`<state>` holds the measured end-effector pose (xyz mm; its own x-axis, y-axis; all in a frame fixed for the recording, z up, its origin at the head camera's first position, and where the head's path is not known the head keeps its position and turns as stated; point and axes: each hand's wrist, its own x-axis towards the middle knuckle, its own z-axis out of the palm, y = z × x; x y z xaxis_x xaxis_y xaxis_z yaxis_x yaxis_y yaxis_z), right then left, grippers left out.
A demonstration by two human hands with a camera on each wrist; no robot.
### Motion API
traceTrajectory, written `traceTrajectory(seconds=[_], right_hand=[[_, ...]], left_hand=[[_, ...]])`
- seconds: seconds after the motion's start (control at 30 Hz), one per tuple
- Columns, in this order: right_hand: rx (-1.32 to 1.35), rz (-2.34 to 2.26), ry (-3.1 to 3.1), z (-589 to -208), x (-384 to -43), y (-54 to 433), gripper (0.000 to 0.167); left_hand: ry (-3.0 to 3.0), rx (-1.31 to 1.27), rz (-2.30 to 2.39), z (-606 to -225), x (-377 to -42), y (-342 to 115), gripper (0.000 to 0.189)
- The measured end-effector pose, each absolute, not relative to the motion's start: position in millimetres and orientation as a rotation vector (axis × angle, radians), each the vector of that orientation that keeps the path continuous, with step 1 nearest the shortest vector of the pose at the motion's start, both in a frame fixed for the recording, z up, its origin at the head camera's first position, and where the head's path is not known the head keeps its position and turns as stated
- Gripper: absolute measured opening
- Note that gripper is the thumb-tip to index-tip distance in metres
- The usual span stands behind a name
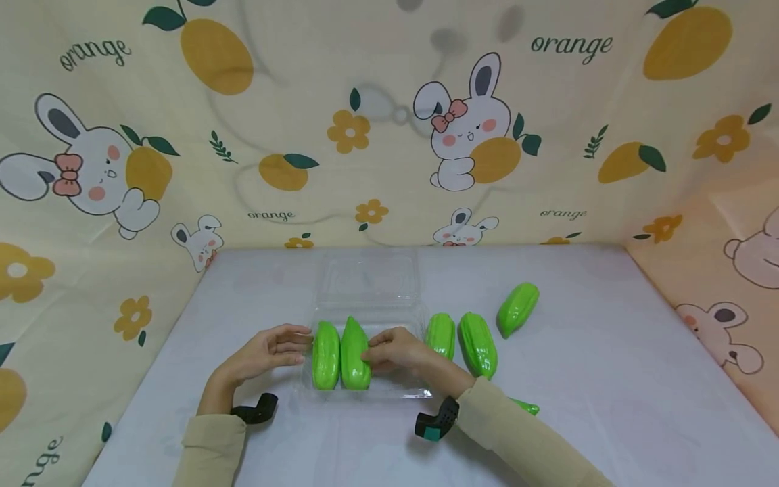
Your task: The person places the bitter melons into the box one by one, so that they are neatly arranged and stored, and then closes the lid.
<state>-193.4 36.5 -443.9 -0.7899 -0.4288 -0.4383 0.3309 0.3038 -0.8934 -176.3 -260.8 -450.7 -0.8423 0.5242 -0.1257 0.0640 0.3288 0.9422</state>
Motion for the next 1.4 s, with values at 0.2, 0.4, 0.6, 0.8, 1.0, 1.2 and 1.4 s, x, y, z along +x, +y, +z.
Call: traceTrajectory(seconds=[0.2,0.4,0.6,0.8,1.0,1.2,1.4], right_hand=[[-0.117,-1.559,1.903,-443,-193,36,0.05],[-0.11,-1.57,1.918,-440,-192,37,0.048],[-0.105,-1.569,1.959,-438,-191,41,0.045],[-0.118,-1.564,1.977,-433,-188,44,0.044],[-0.131,-1.568,1.994,-429,-186,48,0.044],[-0.18,-1.533,2.008,-426,-180,52,0.042],[-0.25,-1.568,1.948,-424,-174,60,0.042]], left_hand=[[2.202,0.505,1.526,-450,-175,-260,0.059],[2.198,0.512,1.532,-450,-176,-260,0.059],[2.195,0.506,1.533,-451,-176,-260,0.059],[2.196,0.505,1.53,-450,-177,-260,0.06],[2.195,0.511,1.527,-450,-177,-260,0.06],[2.202,0.505,1.521,-451,-177,-261,0.059],[2.203,0.507,1.52,-452,-177,-261,0.059]])
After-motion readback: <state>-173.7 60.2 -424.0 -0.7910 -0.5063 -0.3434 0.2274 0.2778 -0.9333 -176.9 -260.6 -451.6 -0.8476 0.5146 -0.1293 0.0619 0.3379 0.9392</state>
